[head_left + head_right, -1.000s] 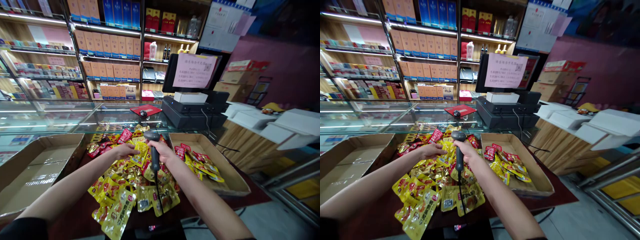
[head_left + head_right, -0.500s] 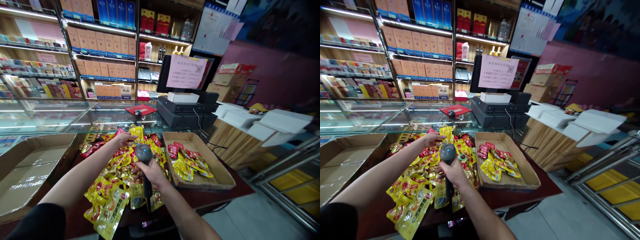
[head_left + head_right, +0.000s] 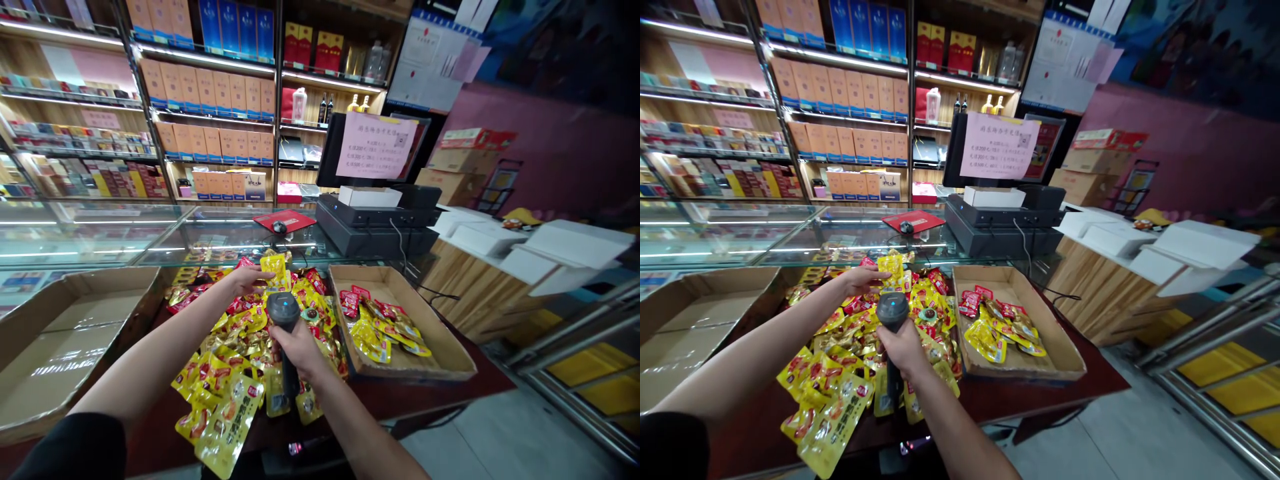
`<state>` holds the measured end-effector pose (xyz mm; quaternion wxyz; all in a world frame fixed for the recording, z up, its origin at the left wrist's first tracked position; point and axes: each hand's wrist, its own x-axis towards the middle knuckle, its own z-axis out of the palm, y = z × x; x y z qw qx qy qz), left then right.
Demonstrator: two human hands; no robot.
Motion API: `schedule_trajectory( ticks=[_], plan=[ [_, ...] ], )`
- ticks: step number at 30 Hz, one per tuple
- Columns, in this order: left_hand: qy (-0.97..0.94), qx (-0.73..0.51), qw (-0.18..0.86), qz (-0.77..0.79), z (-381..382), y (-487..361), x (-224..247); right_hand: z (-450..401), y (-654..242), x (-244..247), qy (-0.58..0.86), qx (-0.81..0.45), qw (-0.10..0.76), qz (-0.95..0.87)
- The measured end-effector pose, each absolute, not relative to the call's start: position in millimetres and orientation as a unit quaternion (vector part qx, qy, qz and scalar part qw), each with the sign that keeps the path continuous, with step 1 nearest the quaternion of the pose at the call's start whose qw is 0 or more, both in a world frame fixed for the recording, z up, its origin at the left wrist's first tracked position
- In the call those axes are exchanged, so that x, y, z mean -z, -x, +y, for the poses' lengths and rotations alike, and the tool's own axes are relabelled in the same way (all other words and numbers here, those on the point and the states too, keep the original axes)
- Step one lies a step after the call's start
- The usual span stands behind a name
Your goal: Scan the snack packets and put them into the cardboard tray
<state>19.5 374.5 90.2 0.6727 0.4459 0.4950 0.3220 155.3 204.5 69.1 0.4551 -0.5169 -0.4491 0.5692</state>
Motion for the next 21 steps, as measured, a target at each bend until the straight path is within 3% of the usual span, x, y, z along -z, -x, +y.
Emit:
schedule_trajectory(
  ticks=[21],
  plan=[
    [-0.441,-0.32,0.674,0.499,373.8,-22.2,-89.6,203.6,-156.1,-73.1,0.512,-0.573,0.459,-0.447]
  ],
)
